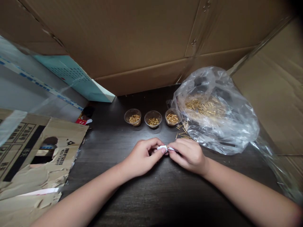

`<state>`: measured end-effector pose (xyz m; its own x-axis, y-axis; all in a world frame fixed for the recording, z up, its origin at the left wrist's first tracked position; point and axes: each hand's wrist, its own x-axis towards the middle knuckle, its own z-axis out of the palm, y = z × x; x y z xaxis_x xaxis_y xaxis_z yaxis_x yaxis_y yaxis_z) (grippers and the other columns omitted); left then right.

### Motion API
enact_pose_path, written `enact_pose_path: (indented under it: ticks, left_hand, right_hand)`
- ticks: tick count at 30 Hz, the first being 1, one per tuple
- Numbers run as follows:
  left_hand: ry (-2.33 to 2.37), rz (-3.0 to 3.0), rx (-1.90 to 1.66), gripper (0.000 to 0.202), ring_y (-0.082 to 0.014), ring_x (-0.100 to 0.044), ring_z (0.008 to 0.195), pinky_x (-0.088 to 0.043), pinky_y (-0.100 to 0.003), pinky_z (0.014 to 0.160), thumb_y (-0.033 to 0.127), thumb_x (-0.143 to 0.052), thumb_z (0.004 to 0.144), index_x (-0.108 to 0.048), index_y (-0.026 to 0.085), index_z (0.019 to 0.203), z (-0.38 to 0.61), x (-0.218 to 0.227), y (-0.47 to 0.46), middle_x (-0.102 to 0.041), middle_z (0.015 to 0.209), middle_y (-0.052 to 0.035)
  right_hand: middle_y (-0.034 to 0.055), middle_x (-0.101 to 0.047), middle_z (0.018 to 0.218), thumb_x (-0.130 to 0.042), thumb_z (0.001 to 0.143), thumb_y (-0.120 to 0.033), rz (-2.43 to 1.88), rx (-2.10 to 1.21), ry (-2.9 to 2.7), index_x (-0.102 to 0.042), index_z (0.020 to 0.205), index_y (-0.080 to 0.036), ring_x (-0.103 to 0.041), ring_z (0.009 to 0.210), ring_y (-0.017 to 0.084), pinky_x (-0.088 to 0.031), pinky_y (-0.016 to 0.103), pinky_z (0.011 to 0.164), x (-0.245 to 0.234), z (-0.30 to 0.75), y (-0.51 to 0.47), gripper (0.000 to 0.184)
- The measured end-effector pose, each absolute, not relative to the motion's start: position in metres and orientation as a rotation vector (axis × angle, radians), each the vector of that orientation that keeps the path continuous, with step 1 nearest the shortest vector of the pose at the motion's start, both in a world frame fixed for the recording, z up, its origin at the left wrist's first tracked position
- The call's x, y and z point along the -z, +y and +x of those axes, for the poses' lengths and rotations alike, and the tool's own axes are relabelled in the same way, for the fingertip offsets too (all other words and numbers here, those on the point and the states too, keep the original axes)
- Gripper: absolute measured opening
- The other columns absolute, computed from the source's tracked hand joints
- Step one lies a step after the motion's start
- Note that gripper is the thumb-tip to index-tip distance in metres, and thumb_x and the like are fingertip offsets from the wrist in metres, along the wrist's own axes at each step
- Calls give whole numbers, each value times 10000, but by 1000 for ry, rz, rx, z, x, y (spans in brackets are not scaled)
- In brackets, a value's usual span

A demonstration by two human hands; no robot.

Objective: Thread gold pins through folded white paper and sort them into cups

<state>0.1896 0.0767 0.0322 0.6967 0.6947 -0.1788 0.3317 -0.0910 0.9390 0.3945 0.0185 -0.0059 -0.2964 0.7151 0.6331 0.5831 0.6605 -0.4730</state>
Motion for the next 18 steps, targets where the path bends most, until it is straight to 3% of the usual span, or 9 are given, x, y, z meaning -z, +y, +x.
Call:
enact_pose_path:
  ticks: [8, 13, 18]
  left_hand:
    - [799, 1614, -343, 291, -84, -568, 705, -433, -195, 684, 368, -526, 997, -640, 108, 935, 191, -35, 80, -678, 786, -31]
    - [807, 1461, -261, 332, -46, -483, 506, -366, -177, 490, 417, -567, 963, -619, 91, 927, 191, -34, 82, -683, 826, -49]
    - [767, 1422, -228, 355, -58, -528, 470, -401, -174, 457, 434, -592, 943, -604, 81, 911, 189, -31, 85, -681, 800, -64]
  right_hand:
    - [38, -573, 739, -593, 935, -118, -1000, -147, -2077, -651, 979, -101, -483, 660, 140, -403, 298, 631, 7, 395, 20, 75]
    - [37, -544, 729, -594, 939, -121, -973, -90, -2112, -647, 1006, -97, -463, 664, 150, -396, 308, 624, 7, 397, 19, 88]
    - [39, -528, 732, -599, 942, -129, -957, -76, -2156, -647, 1023, -91, -456, 673, 153, -392, 311, 626, 6, 396, 19, 101]
